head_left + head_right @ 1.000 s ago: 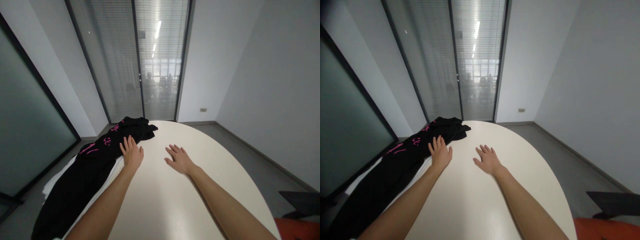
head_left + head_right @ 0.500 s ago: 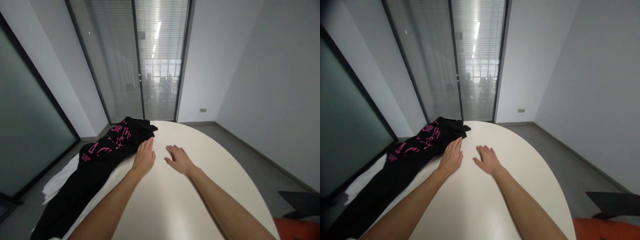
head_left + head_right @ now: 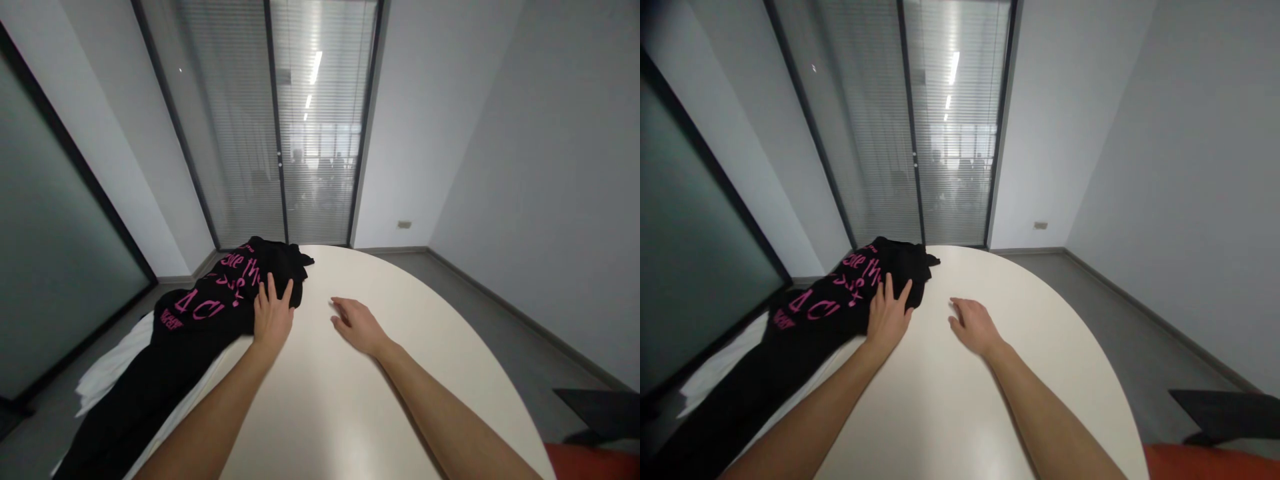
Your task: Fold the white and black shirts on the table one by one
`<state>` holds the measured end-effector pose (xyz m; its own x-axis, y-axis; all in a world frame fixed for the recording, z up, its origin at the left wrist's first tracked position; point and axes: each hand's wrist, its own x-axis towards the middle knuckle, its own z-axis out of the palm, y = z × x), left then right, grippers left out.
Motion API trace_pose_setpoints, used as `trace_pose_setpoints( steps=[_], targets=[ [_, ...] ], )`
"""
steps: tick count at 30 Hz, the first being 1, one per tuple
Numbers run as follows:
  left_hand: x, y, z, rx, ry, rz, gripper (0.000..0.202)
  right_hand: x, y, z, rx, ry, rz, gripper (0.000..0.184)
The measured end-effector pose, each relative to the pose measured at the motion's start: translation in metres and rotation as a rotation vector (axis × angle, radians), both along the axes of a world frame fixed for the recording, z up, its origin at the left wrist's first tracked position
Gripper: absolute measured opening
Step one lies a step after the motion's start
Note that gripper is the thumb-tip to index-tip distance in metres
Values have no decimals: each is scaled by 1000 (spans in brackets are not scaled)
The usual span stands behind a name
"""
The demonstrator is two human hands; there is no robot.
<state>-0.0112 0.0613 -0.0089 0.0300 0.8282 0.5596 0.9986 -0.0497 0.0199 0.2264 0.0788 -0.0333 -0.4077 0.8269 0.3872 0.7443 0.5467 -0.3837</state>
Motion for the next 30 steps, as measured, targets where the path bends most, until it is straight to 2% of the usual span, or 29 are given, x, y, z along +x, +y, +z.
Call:
trace_pose_setpoints(
  steps=[3,6,11,15,17,21,23,25,30],
  targets=[
    [-12,8,-11,-165,5,-25,51,0,0,0,0,7,3,44],
    [-17,13,-16,-166,-7,-140,52,-1,-2,1,-11,20,2,45],
    [-6,6,-7,-41,55,-410,50,-4,-7,11,10,60,28,63],
    [3,-3,1,-40,159,-616,41,-8,-12,20,55,43,71,72],
    [6,-5,3,-63,180,-704,35,-10,-12,22,57,-2,82,66],
    [9,-7,4,-152,210,-827,28,-10,-8,22,26,-69,71,36],
    [11,-9,7,-178,207,-827,33,-8,-6,23,11,-94,22,28],
    [14,-12,10,-151,163,-756,43,-4,-4,25,-1,-89,-70,29],
    [23,-21,17,-35,16,-349,82,15,10,24,-122,164,-370,32]
  ],
)
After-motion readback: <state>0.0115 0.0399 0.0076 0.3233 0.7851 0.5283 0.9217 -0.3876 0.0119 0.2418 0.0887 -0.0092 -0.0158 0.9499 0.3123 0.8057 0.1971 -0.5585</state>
